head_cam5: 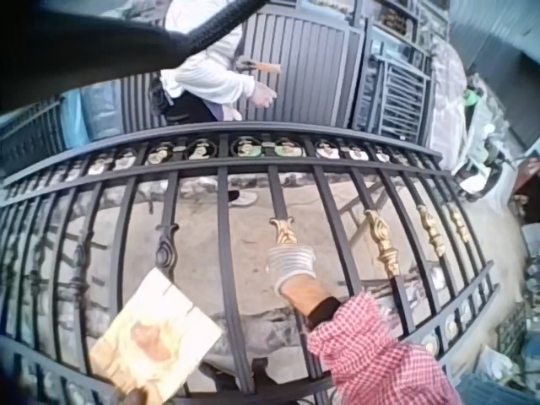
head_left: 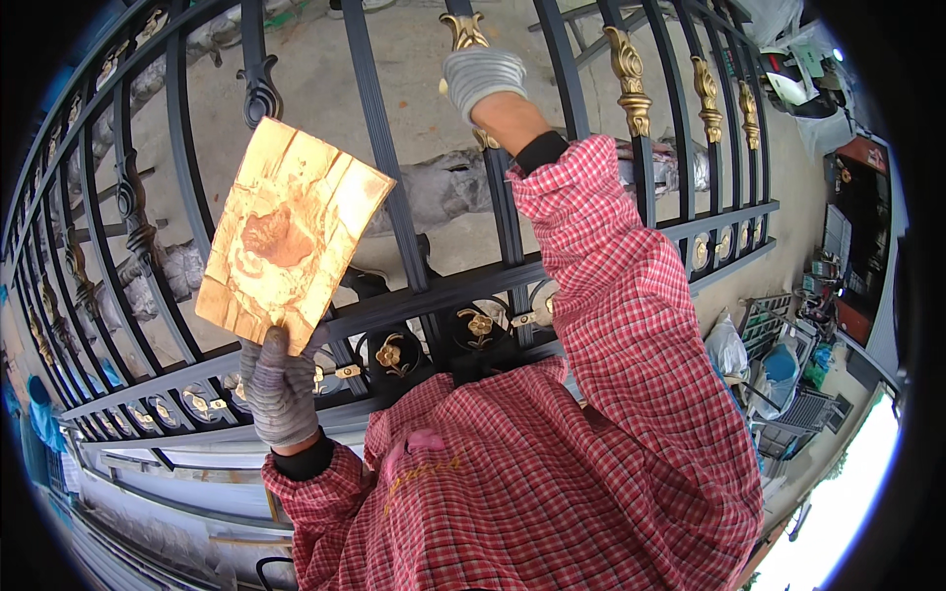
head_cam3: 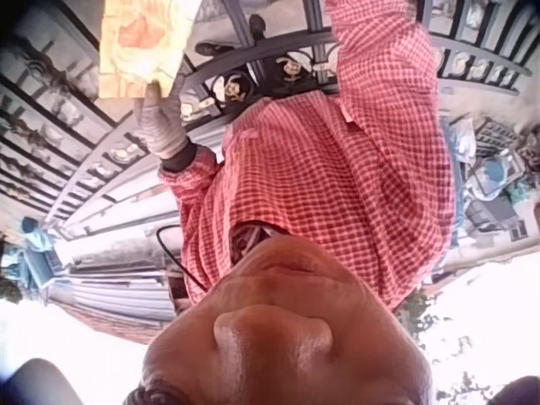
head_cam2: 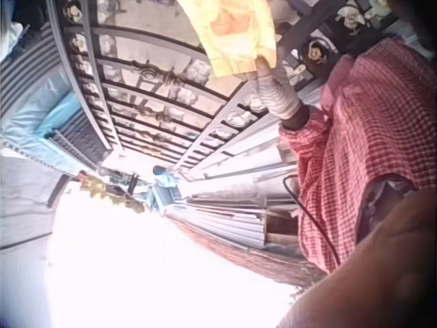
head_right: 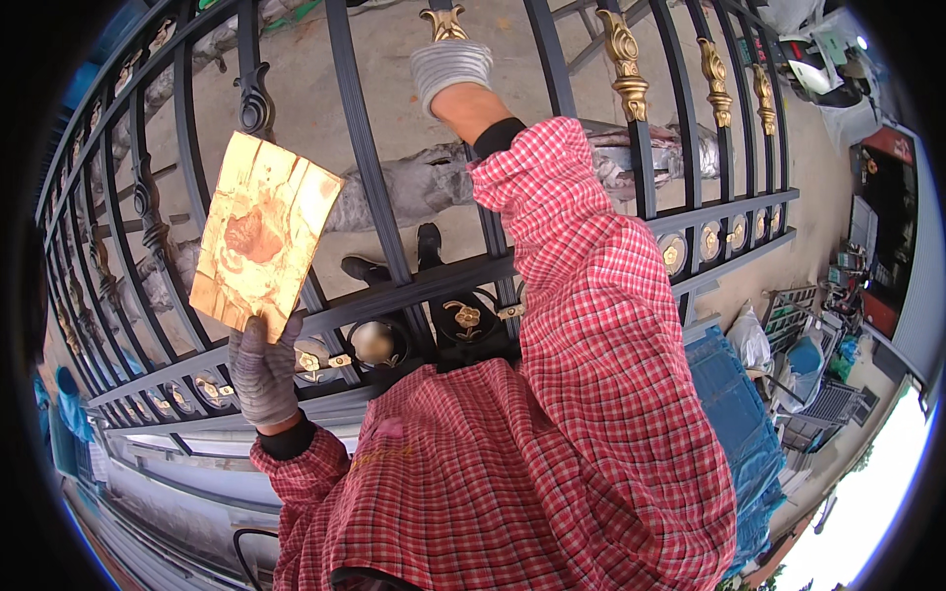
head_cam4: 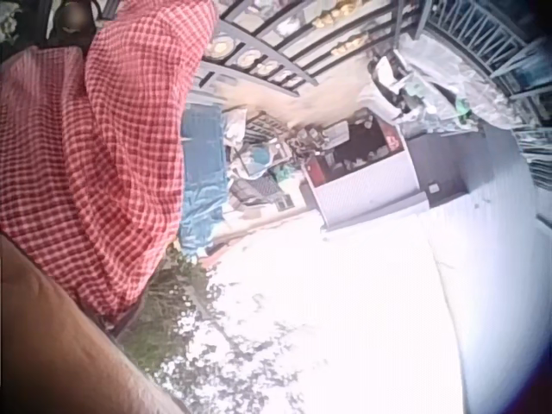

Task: The person rubs gold-colored decorative finials on a black metal gate with a small pad held in the right hand, repeatedly moving along the vertical bars. The person holds a larger flat pad in the left hand throughout. The work is performed outdoors on a gate with ornate gold accents.

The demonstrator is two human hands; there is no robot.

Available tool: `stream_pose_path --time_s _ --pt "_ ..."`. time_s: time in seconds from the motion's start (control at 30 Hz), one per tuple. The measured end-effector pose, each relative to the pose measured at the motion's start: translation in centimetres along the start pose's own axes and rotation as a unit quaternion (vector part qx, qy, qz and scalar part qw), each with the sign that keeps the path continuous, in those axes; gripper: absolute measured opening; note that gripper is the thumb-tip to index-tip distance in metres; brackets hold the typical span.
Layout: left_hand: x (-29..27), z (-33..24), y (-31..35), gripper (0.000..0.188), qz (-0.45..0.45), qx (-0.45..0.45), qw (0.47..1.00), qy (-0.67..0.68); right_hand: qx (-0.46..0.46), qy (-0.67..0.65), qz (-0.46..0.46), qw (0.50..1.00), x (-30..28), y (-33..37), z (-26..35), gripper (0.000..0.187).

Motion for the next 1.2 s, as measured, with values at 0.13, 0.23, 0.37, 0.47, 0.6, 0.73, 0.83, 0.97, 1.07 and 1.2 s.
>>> stream_pose_path --time_s 0.13,0.23,0.37,0.47,0.6,0.73,0.83,0.97,1.07,1.2 --pt "-1.6 -0.3 0.3 0.055 -0.044 0.003 0.999 -0.003 -0.087 0.068 0.04 0.993 -1.3 -0.9 3.2 0.018" --pt "-2.7 -0.3 0.6 0.055 -0.056 0.007 0.998 0.009 -0.049 0.056 0.083 0.994 -2.1 -0.2 -0.4 0.021" --pt "-3.7 -0.1 0.4 0.055 -0.075 0.011 0.997 0.019 -0.044 -0.05 0.0 0.998 -3.5 2.7 -2.0 0.016" --pt "-2.8 0.0 0.0 0.056 -0.068 0.005 0.997 0.022 -0.073 0.056 -0.013 0.996 1.0 4.4 1.1 0.013" --pt "-3.3 0.0 0.0 0.058 -0.066 0.006 0.998 0.005 -0.04 0.01 -0.051 0.998 1.6 6.0 -0.5 0.011" --pt "-3.6 0.0 0.0 0.057 -0.07 0.01 0.997 0.015 0.014 -0.048 0.032 0.998 -1.1 5.9 -4.3 0.012" --pt "-3.6 0.2 -0.1 0.056 -0.065 0.0 0.998 0.022 -0.125 -0.034 -0.16 0.979 1.1 6.9 -1.4 0.011" --pt "-3.3 -0.1 -0.3 0.056 -0.051 -0.013 0.998 0.018 -0.033 0.075 -0.017 0.997 3.1 6.7 -0.3 0.012" --pt "-3.8 -0.3 0.1 0.056 -0.076 0.004 0.997 0.0 -0.035 0.035 -0.054 0.997 2.4 7.9 -2.8 0.015" --pt "-3.4 -0.3 -0.4 0.056 -0.063 0.004 0.998 -0.002 0.069 -0.162 -0.119 0.977 -0.1 7.8 -6.8 0.027"
Point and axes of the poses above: each hand's wrist, its own y-axis away from the middle knuckle, its own x-axis out of the palm, z = x × y, the point moved 2 cm from there along -y, towards the middle knuckle, and after that the axes turned 1 degree about x, right-handed, at the moved point
